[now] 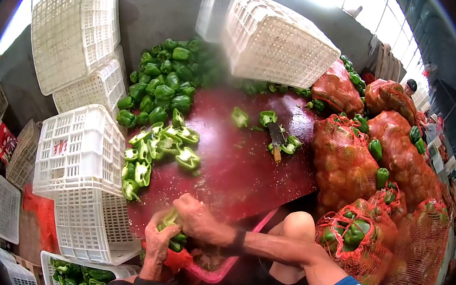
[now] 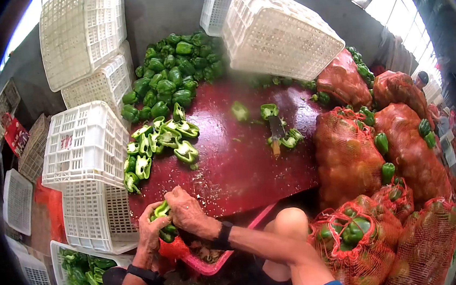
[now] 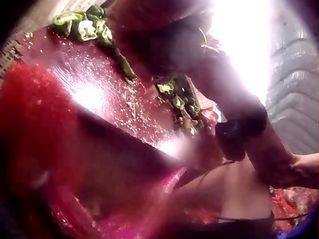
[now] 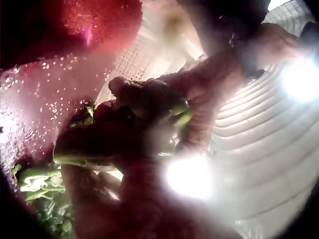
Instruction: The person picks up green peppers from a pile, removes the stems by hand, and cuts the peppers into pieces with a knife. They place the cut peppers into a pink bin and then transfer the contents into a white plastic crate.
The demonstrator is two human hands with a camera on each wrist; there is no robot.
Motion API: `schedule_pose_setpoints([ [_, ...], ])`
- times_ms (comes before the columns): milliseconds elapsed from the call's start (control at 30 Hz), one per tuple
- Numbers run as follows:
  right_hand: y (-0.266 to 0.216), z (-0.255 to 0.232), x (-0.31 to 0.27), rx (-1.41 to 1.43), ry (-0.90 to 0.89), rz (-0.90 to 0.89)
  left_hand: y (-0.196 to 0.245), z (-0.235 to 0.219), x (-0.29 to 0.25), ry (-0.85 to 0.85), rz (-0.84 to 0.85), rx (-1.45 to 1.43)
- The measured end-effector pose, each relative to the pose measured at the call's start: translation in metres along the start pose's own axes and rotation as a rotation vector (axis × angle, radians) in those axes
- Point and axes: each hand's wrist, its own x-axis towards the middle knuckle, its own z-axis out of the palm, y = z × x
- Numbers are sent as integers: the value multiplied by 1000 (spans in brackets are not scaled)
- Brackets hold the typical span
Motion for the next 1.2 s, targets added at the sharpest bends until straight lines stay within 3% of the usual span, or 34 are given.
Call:
schedule_pose_setpoints([
  [167,-7,-7,5,-19,35,-70,-14,3,7,41,94,47],
  [200,-10,-8,6,-46,18,9,-12,0,7,26,119,67],
  [267,-3,-10,10,-42,40,-47,0,4,-1,10,39,-50],
  [333,0,-10,15,-40,39,20,5,4,-3,26,124,-11],
  [400,6,-4,16,358,22,219,11,-1,-8,24,77,-80],
  [467,6,4,14,536,6,279,-2,-5,-3,28,110,-114],
  [533,-8,2,14,503,-4,192,-7,-6,0,51,89,-183],
  [633,-6,-25,32,939,-205,384,-6,-16,1,49,34,-286],
  [733,-15,-50,42,1112,-207,343,-11,-20,4,34,29,-419],
  [800,-13,-57,44,1051,-163,256,-6,-22,0,26,30,-482],
  [867,-19,-91,51,1030,-256,252,4,-25,-3,29,52,-459],
  [933,7,-104,59,665,-493,175,7,-30,-4,56,110,-361],
  [967,11,-104,57,376,-483,12,4,-33,-4,80,155,-275],
  [1067,3,-71,42,262,-181,249,4,-34,-6,57,180,-224],
  [1100,0,-68,44,188,-235,164,2,-30,-6,48,183,-232],
  [1133,-14,-66,41,417,-315,258,3,-32,-8,62,193,-231],
  [1200,-17,-55,38,425,-346,192,7,-35,-10,108,252,-60],
])
